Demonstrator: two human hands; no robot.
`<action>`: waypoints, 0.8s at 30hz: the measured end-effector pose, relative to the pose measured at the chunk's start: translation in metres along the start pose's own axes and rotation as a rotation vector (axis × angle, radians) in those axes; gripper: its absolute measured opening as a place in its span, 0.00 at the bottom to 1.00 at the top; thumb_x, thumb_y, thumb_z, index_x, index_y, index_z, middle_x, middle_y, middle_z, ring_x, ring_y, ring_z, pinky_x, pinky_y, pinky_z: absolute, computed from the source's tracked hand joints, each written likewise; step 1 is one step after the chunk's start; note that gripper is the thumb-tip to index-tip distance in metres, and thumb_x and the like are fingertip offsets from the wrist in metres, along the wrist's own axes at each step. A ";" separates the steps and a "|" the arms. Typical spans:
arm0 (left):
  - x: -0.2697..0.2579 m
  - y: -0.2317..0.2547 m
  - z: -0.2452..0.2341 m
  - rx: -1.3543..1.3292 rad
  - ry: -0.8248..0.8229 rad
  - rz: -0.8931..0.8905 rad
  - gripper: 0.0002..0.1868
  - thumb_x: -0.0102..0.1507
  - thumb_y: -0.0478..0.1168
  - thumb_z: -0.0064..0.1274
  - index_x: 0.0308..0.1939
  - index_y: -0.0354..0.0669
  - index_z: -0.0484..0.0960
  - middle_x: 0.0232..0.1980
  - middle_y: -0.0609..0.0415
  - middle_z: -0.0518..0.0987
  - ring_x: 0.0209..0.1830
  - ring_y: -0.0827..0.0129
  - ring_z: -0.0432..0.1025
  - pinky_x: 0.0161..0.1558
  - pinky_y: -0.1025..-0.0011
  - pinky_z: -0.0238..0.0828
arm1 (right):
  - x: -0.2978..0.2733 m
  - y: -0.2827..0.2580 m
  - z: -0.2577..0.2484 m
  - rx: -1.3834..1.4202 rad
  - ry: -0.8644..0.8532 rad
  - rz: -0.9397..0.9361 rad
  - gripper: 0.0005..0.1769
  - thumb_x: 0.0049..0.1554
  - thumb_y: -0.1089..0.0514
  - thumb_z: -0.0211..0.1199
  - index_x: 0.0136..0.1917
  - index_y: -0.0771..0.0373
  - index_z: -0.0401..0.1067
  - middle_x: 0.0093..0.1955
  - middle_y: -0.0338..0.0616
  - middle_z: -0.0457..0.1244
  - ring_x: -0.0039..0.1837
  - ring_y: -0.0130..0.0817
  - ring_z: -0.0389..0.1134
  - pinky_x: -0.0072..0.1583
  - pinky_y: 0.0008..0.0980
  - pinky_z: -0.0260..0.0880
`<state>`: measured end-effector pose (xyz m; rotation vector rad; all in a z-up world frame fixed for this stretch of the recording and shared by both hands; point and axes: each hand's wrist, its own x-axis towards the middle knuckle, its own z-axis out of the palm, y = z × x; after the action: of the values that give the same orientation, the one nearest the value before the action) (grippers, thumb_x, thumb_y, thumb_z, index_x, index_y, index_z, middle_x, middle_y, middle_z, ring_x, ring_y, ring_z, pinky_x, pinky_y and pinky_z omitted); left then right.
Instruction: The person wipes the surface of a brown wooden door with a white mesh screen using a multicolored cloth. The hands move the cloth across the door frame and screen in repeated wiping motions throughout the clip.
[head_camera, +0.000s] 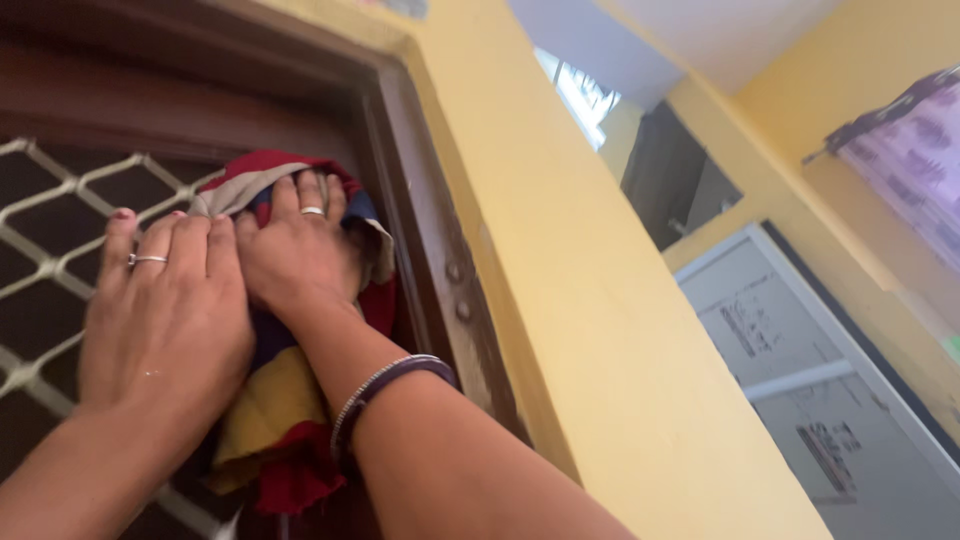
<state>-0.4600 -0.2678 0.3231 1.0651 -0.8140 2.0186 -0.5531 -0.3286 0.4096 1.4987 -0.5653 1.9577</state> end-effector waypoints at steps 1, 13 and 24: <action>0.012 0.001 0.014 -0.013 0.046 -0.019 0.28 0.67 0.41 0.37 0.70 0.37 0.72 0.67 0.50 0.75 0.71 0.66 0.68 0.78 0.56 0.52 | 0.017 0.002 0.002 -0.024 -0.006 0.003 0.40 0.55 0.39 0.50 0.76 0.59 0.57 0.84 0.44 0.45 0.85 0.47 0.37 0.74 0.56 0.48; -0.009 0.000 0.038 -0.042 -0.048 -0.039 0.31 0.67 0.41 0.27 0.75 0.35 0.60 0.78 0.44 0.62 0.78 0.62 0.57 0.76 0.57 0.42 | -0.002 -0.001 -0.014 0.001 -0.005 -0.007 0.39 0.54 0.40 0.49 0.75 0.54 0.62 0.84 0.42 0.46 0.85 0.44 0.39 0.76 0.50 0.49; -0.165 0.018 -0.126 -0.411 -0.379 0.002 0.34 0.59 0.39 0.39 0.71 0.35 0.67 0.73 0.45 0.69 0.71 0.62 0.62 0.74 0.54 0.42 | -0.235 -0.025 -0.101 -0.016 -0.113 0.059 0.34 0.59 0.44 0.53 0.71 0.66 0.65 0.82 0.55 0.48 0.86 0.53 0.39 0.76 0.49 0.52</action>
<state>-0.4592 -0.2269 0.1187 1.2102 -1.3566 1.5693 -0.5645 -0.2923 0.1557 1.6074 -0.6790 1.9163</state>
